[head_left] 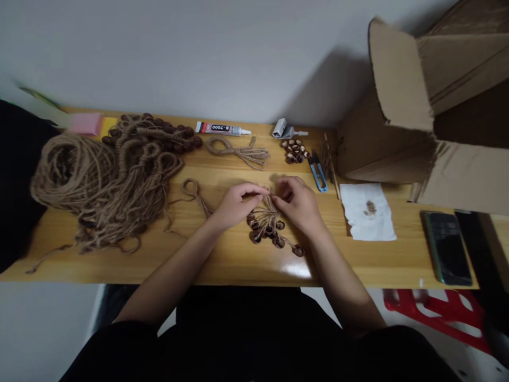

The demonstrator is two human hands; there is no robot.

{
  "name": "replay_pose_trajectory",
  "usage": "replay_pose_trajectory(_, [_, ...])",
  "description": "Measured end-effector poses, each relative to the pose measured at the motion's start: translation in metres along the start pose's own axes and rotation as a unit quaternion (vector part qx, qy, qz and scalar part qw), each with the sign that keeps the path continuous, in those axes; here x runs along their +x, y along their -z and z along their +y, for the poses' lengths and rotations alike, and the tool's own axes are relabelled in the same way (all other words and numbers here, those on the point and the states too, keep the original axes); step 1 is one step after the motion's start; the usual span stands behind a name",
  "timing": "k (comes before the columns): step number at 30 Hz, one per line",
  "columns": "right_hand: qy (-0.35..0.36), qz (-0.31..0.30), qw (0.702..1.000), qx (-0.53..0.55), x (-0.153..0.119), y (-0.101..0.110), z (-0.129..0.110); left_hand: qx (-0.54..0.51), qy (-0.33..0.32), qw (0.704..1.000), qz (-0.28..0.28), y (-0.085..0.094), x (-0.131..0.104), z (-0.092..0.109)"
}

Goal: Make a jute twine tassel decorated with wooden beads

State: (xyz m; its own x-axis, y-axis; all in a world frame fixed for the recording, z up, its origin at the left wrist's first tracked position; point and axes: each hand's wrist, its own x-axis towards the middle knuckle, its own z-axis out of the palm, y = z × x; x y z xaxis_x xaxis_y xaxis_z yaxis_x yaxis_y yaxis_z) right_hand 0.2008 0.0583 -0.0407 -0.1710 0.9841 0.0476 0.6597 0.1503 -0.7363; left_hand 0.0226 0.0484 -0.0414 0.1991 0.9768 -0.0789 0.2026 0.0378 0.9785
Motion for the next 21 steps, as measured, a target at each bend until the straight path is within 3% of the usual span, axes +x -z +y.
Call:
replay_pose_trajectory(4, [-0.001,0.014,0.999,0.038,-0.0016,-0.0003,0.0,0.004,-0.003,1.0,0.0,0.0,0.0003,0.0004])
replay_pose_trajectory(8, [-0.023,0.036,0.988,0.146,-0.0026,0.0008,-0.0033,0.011,-0.004,1.0,0.001,0.0,0.0005,0.0003])
replay_pose_trajectory(14, [-0.095,-0.018,0.945,0.313,-0.0029,-0.0007,-0.0077,-0.003,-0.004,1.0,0.007,-0.0005,-0.0002,0.0007])
replay_pose_trajectory(21, [-0.102,-0.068,0.928,0.353,-0.0053,-0.003,-0.0091,-0.012,0.0,1.0,0.006,-0.0005,-0.0008,0.002])
